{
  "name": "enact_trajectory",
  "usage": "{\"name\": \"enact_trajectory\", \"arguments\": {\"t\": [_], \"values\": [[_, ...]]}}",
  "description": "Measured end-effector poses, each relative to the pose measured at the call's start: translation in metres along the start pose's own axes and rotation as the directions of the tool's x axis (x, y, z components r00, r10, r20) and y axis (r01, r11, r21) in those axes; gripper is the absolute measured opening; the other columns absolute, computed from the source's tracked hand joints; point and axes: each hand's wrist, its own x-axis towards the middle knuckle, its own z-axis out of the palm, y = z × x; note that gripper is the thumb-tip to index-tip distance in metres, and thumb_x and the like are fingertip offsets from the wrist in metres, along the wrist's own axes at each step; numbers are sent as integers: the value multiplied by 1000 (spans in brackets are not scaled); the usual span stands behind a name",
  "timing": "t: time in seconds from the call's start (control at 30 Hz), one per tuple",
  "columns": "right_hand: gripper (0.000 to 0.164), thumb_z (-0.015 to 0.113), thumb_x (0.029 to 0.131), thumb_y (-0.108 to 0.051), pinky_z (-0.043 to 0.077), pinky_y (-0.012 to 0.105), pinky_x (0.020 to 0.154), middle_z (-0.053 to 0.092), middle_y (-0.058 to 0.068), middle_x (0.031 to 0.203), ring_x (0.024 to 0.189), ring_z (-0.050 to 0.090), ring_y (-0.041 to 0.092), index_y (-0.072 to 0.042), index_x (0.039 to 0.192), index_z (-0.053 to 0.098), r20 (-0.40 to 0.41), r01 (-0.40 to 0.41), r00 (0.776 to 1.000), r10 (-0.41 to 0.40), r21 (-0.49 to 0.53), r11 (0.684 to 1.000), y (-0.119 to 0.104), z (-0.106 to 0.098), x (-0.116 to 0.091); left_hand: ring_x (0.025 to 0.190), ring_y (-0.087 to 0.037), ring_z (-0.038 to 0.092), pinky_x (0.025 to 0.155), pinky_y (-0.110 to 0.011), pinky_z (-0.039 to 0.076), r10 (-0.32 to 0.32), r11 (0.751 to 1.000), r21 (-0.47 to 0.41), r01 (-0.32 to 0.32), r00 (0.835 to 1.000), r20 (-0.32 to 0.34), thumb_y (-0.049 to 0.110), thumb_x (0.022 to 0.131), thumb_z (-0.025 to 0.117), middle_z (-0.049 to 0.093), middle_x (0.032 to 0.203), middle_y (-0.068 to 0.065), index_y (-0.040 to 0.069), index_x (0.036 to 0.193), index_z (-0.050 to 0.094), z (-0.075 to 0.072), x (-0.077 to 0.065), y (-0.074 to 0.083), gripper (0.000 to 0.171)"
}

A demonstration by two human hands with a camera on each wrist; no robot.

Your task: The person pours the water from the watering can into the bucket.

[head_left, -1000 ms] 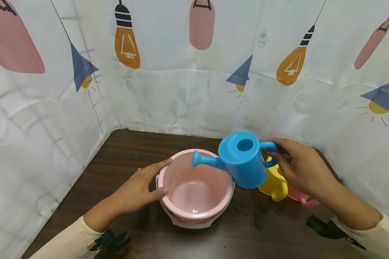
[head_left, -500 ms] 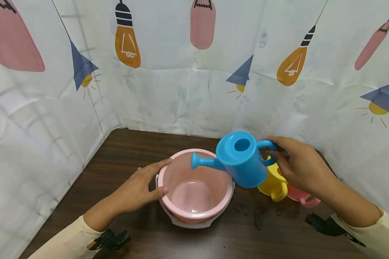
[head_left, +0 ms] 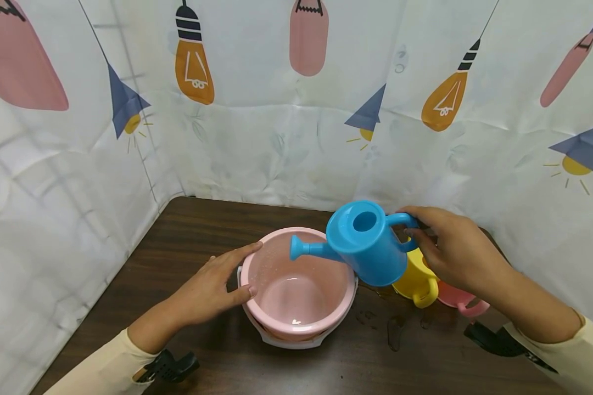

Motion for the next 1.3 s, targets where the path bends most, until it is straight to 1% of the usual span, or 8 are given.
{"name": "enact_trajectory", "arguments": {"t": [0.23,0.47,0.8,1.0,1.13,1.3], "values": [[42,72,89,7,59,55,73,73,9,108,91,73,31,-3,129,64,13,-7,1000,8,-24,1000,-3,-2,2,141,-37,43,104,-82,20,9,1000,4,-9,1000,-5,43,93,70,46,155,-10,37,160,32,1,-1,0,77],[42,71,90,6,60,54,73,73,11,111,92,73,31,-2,130,64,33,-5,999,6,-33,999,-6,-3,5,140,-36,44,103,-82,21,18,1000,8,-18,1000,-14,43,93,70,47,155,-9,36,160,33,1,-1,0,76],[44,72,90,3,59,55,77,71,13,116,95,73,32,-2,133,63,84,-27,996,29,-23,999,-11,-5,9,140,-37,44,103,-82,21,0,1000,10,1,1000,-6,46,94,68,46,155,-10,37,160,32,1,-3,1,76],[42,72,90,5,60,53,76,72,10,113,92,72,27,-2,130,64,73,0,997,3,-38,999,-11,-6,11,141,-37,44,104,-82,21,-3,1000,12,3,1000,-8,48,94,67,46,155,-9,38,160,31,1,-2,1,75],[41,73,89,5,60,52,76,72,9,112,92,72,27,-1,129,65,63,26,998,-24,-40,999,-11,-7,12,141,-36,44,104,-82,21,2,1000,13,-2,1000,-11,48,94,67,46,155,-9,37,160,32,1,-1,0,75],[40,72,90,4,60,51,76,72,10,114,93,72,27,-1,129,66,70,26,997,-23,-43,999,-11,-7,14,141,-35,44,104,-82,21,7,1000,19,-7,1000,-15,50,94,67,47,155,-8,37,160,33,1,0,0,76]]}}
